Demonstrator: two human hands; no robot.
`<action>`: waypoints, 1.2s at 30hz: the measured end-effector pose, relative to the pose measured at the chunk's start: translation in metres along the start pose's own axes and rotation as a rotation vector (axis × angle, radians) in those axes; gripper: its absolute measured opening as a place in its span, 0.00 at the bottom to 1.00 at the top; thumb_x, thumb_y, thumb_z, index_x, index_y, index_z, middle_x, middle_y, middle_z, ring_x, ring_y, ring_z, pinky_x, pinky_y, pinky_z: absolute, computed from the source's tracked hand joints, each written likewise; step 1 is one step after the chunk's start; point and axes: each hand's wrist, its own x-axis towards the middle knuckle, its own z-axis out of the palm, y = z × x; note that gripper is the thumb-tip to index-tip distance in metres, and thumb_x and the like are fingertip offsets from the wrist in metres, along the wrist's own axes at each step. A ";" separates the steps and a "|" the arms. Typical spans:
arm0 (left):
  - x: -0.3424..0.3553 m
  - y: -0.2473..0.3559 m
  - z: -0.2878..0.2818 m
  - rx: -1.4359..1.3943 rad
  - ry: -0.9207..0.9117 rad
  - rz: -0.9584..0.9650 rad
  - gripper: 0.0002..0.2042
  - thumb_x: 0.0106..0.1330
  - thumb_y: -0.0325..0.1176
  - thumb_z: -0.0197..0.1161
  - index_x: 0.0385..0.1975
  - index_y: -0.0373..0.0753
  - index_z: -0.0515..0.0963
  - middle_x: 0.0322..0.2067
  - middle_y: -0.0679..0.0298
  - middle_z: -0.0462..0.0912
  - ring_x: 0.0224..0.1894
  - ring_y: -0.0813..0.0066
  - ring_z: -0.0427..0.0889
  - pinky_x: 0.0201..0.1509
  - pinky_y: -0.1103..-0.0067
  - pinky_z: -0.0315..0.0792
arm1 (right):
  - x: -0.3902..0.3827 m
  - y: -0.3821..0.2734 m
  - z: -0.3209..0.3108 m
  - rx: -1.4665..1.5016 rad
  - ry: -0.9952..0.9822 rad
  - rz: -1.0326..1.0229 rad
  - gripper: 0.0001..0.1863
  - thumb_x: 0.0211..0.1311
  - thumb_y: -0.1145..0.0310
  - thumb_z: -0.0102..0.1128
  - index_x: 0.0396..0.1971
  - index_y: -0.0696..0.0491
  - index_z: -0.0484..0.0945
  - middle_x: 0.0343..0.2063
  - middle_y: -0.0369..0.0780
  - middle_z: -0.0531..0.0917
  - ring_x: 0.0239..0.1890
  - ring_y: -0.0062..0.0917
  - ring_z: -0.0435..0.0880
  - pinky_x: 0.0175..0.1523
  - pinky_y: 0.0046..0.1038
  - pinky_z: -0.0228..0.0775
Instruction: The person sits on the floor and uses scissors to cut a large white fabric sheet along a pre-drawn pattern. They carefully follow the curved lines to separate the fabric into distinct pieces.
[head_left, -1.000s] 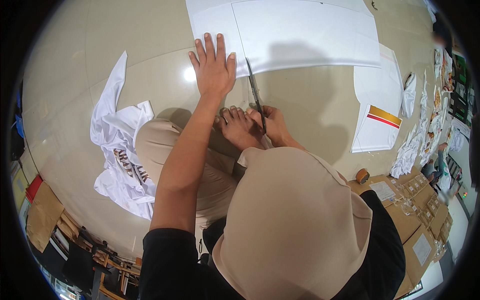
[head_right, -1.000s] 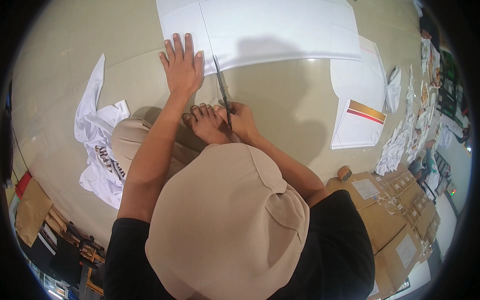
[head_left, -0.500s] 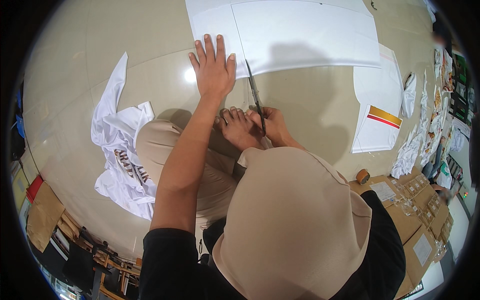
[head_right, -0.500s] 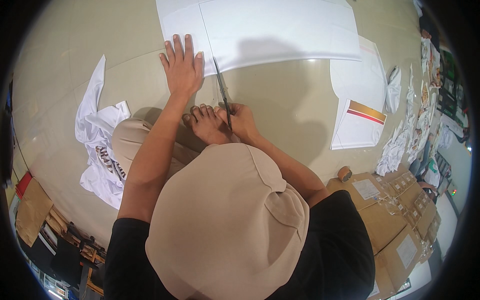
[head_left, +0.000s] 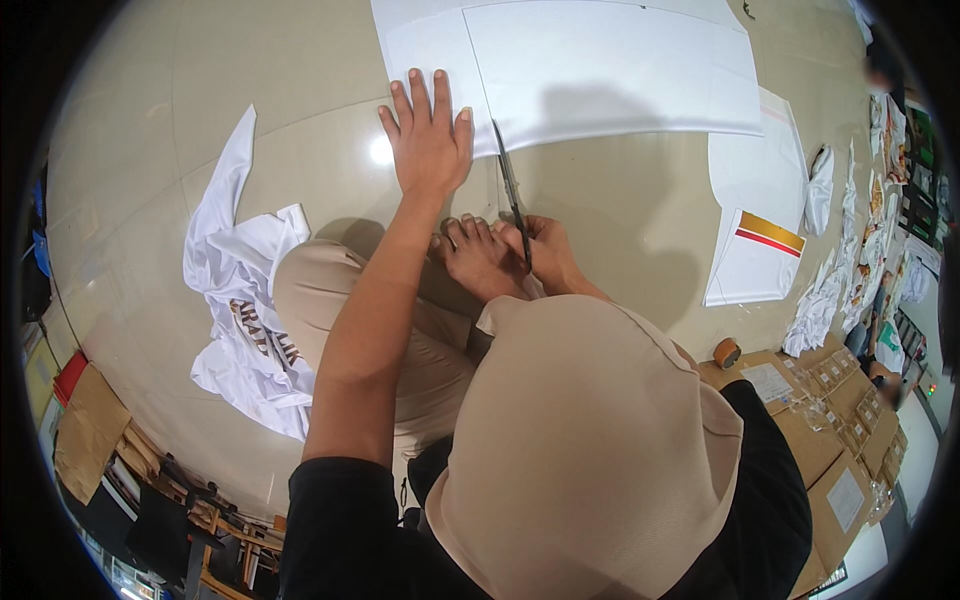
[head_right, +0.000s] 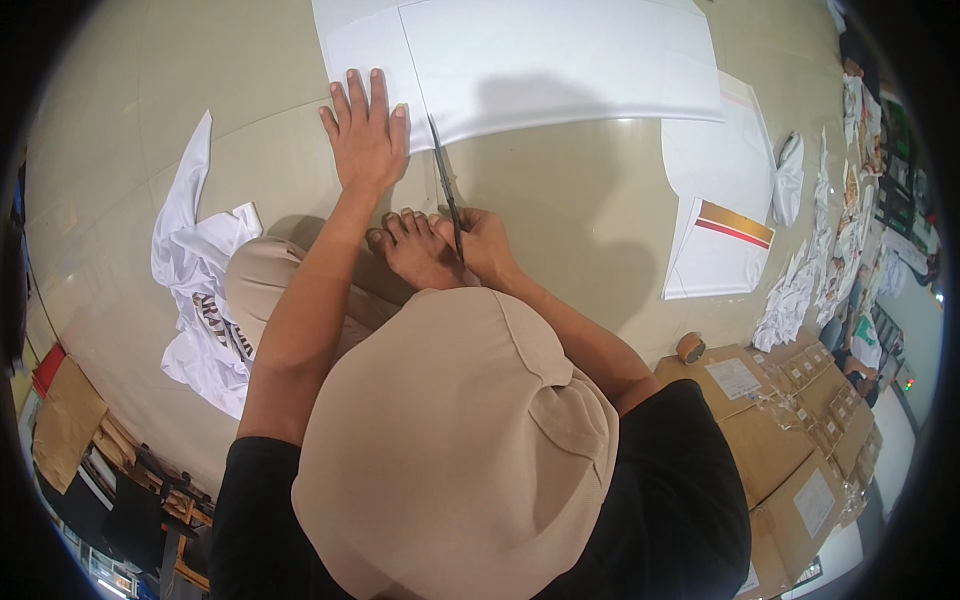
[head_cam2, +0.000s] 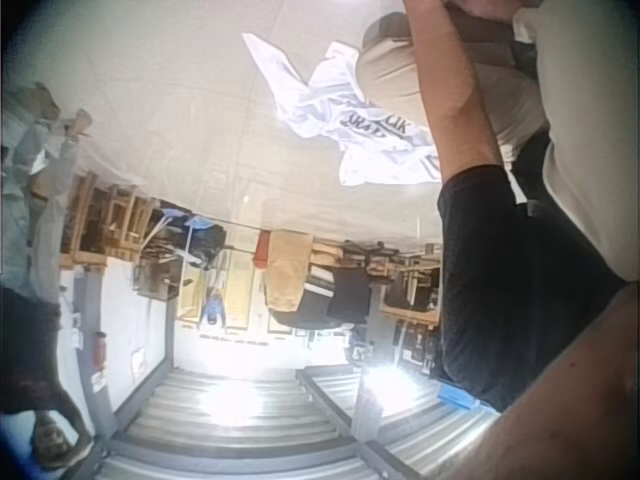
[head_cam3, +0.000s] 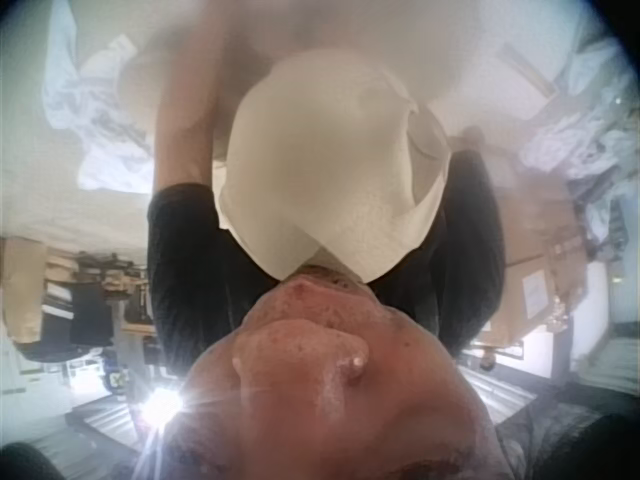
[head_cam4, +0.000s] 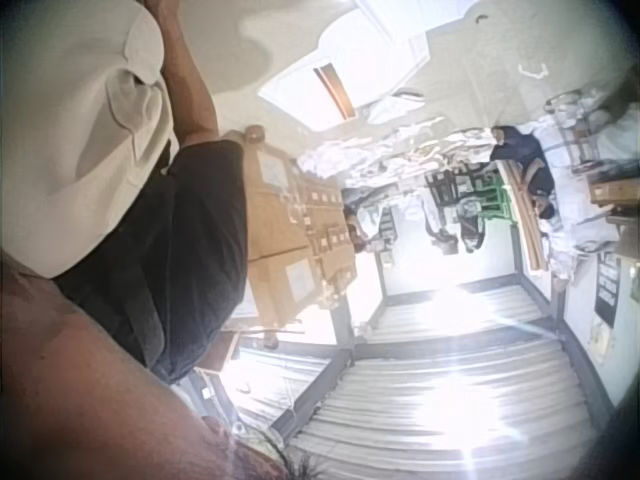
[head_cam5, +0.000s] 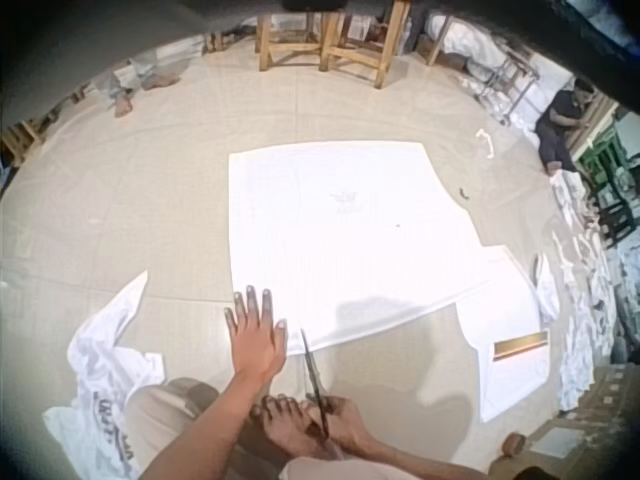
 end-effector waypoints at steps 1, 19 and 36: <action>0.000 0.000 0.000 0.012 -0.021 -0.008 0.34 0.85 0.55 0.43 0.85 0.46 0.56 0.85 0.47 0.50 0.87 0.37 0.43 0.86 0.41 0.36 | 0.000 0.001 0.000 0.002 -0.005 -0.009 0.27 0.62 0.48 0.76 0.32 0.63 0.86 0.22 0.38 0.84 0.27 0.21 0.79 0.32 0.30 0.70; 0.000 0.000 0.001 0.013 -0.017 -0.007 0.34 0.85 0.54 0.43 0.86 0.46 0.55 0.86 0.47 0.48 0.86 0.37 0.43 0.87 0.41 0.36 | -0.007 0.001 -0.004 -0.009 -0.035 -0.001 0.28 0.63 0.48 0.76 0.33 0.63 0.86 0.25 0.39 0.85 0.28 0.20 0.81 0.34 0.28 0.72; 0.000 0.000 0.000 0.016 -0.002 0.002 0.34 0.85 0.54 0.44 0.85 0.45 0.56 0.85 0.46 0.50 0.86 0.36 0.44 0.86 0.40 0.38 | -0.006 0.000 -0.004 -0.035 -0.059 -0.007 0.25 0.65 0.50 0.76 0.30 0.63 0.87 0.23 0.39 0.86 0.27 0.21 0.81 0.33 0.30 0.73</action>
